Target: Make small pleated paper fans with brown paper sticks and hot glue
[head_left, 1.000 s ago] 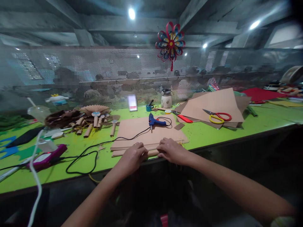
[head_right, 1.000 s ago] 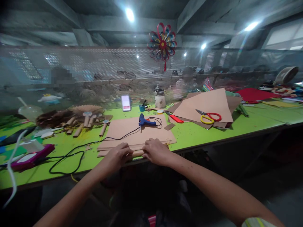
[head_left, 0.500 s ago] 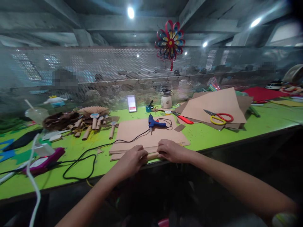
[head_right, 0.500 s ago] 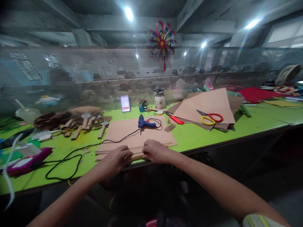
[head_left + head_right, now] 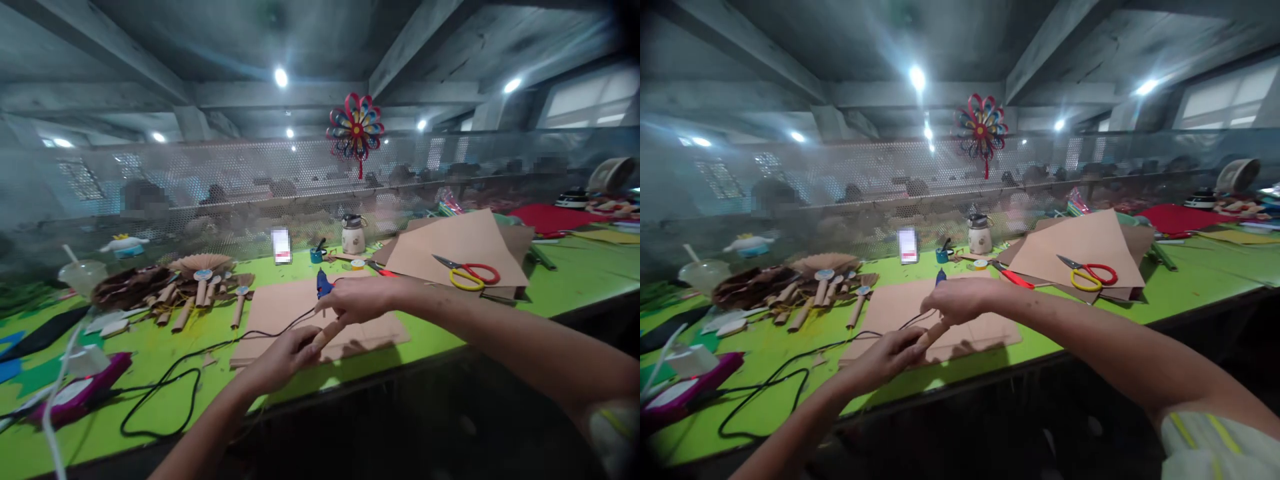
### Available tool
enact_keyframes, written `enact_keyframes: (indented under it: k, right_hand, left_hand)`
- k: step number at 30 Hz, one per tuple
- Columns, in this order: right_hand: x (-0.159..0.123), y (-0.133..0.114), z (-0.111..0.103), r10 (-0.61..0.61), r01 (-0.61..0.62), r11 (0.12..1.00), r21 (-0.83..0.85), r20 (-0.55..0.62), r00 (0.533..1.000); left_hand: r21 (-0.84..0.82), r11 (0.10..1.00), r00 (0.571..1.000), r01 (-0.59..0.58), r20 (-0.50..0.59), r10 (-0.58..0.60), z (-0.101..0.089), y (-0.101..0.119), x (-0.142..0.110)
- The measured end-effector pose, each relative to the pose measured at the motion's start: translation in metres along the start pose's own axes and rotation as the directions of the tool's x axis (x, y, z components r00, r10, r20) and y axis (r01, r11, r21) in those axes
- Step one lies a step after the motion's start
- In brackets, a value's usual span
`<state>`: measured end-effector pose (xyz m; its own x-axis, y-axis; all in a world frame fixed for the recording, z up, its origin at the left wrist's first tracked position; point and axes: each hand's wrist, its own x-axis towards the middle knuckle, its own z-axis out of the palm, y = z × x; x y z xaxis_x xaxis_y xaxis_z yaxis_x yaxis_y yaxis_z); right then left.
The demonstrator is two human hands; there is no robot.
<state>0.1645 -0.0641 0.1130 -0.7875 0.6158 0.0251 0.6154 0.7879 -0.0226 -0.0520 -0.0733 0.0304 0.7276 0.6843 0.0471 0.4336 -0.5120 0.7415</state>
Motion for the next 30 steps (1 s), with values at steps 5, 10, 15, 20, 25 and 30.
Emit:
enact_keyframes:
  k: [5, 10, 15, 20, 25, 30]
  right_hand:
    - [-0.006, -0.016, -0.03, -0.108, -0.011, 0.964, -0.266, -0.429, 0.897]
    - [-0.019, -0.007, 0.014, 0.149, -0.053, 0.987, 0.148, -0.767, 0.624]
    - [0.012, 0.026, 0.081, 0.471, -0.027, 0.72, 0.693, -0.46, 0.752]
    - [0.047, 0.021, 0.107, 0.375, 0.076, 0.427, 0.901, -0.253, 0.892]
    - [0.064, 0.008, 0.111, 0.261, 0.091, 0.202, 0.975, -0.143, 0.955]
    - [0.072, 0.007, 0.128, 0.253, 0.059, -0.021, 0.998, -0.052, 0.966]
  left_hand:
    - [-0.573, 0.819, 0.998, 0.022, -0.032, -0.049, 0.003, -0.009, 0.012]
    - [-0.919, 0.393, 0.982, -0.028, -0.1, -0.163, 0.01, -0.023, 0.022]
    - [-0.966, 0.221, 0.951, -0.131, -0.186, -0.247, 0.01, -0.026, 0.033]
    - [-0.945, 0.166, 0.886, -0.281, -0.322, -0.333, -0.002, -0.02, 0.047]
    - [-0.884, 0.137, 0.767, -0.447, -0.457, -0.45, -0.023, -0.018, 0.065]
    - [-0.867, 0.168, 0.727, -0.47, -0.488, -0.483, -0.024, -0.029, 0.08]
